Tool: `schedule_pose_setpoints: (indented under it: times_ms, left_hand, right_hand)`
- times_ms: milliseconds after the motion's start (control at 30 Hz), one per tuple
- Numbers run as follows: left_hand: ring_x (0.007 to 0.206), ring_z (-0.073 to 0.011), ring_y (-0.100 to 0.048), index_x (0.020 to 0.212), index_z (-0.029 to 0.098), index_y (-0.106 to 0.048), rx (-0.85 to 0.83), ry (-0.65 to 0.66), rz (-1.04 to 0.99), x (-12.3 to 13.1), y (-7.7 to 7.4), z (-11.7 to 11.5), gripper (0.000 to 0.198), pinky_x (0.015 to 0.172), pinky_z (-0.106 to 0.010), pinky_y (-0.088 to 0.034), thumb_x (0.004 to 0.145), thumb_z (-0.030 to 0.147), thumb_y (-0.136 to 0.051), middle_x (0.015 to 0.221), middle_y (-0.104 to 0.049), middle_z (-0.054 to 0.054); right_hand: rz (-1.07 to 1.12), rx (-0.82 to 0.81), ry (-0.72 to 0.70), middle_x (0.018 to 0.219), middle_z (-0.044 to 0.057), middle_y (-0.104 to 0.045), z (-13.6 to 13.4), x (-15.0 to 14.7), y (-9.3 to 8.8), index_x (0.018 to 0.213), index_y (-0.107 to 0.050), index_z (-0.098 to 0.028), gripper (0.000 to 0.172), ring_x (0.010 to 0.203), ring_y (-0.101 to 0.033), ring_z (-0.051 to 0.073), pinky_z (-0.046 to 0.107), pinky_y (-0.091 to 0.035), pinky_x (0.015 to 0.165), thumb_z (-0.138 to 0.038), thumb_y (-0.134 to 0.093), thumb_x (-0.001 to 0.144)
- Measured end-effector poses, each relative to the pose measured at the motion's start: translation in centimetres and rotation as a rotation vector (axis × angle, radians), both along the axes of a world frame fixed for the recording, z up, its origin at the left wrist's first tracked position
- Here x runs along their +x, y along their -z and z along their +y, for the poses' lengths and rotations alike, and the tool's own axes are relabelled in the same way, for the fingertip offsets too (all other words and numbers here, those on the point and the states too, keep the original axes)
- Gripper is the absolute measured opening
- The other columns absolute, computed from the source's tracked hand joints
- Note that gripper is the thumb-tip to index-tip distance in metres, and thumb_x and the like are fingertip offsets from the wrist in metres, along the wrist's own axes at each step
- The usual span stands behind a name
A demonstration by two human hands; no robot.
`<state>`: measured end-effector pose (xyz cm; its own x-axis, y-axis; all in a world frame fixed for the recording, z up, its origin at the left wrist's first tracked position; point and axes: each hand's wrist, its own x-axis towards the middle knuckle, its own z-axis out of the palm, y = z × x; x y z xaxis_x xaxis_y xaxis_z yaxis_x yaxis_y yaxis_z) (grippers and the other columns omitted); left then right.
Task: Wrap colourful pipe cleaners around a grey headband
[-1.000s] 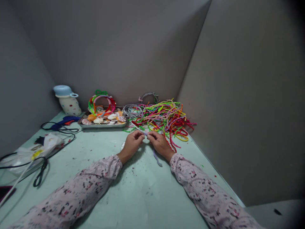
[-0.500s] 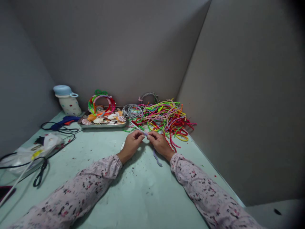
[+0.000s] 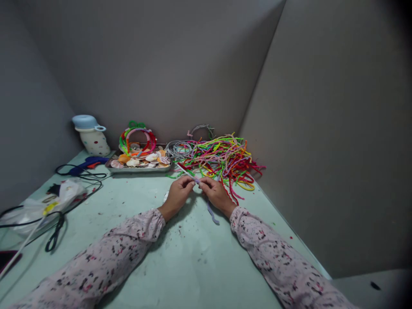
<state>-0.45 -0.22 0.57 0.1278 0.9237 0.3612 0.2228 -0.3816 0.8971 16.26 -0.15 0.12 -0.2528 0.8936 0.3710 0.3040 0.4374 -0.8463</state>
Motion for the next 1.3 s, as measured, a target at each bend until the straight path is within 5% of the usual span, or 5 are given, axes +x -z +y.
schedule_pose_setpoints:
  times_ms: [400,633,867,1300]
  left_hand:
    - [0.080,-0.0170,-0.057,0.085,0.018,-0.067,0.075,-0.067,0.024,0.0,0.3,0.1,0.017,0.073,-0.027,-0.044,0.080,0.031,-0.058,0.086,-0.064,-0.004]
    - [0.074,-0.0141,-0.052,0.086,0.018,-0.064,0.218,-0.293,0.032,0.0,-0.5,-0.6,0.016,0.072,-0.025,-0.042,0.082,0.032,-0.057,0.083,-0.057,-0.003]
    - [0.068,-0.0139,-0.052,0.082,0.018,-0.066,0.194,-0.124,0.148,0.3,-0.2,-1.0,0.018,0.064,-0.024,-0.039,0.084,0.031,-0.054,0.077,-0.060,-0.002]
    - [0.072,-0.0141,-0.057,0.081,0.017,-0.067,0.148,-0.149,0.143,0.3,0.6,-0.3,0.017,0.067,-0.024,-0.042,0.083,0.029,-0.055,0.078,-0.065,-0.002]
  right_hand:
    - [0.021,0.043,0.053,0.080,0.001,-0.061,0.2,0.0,0.3,0.091,-0.063,-0.019,0.021,0.072,-0.054,0.015,0.026,-0.043,0.065,-0.034,-0.048,0.089]
    - [0.025,0.081,0.117,0.088,0.003,-0.063,0.8,0.1,1.0,0.093,-0.063,-0.019,0.020,0.078,-0.056,0.017,0.026,-0.043,0.067,-0.033,-0.049,0.089]
    - [-0.007,0.123,0.106,0.086,0.004,-0.064,0.4,-0.1,0.4,0.091,-0.064,-0.018,0.019,0.081,-0.058,0.017,0.028,-0.044,0.073,-0.030,-0.050,0.088]
    - [-0.080,0.136,0.063,0.084,0.003,-0.065,0.0,-0.1,-0.2,0.091,-0.066,-0.018,0.018,0.078,-0.058,0.016,0.028,-0.044,0.074,-0.028,-0.051,0.088]
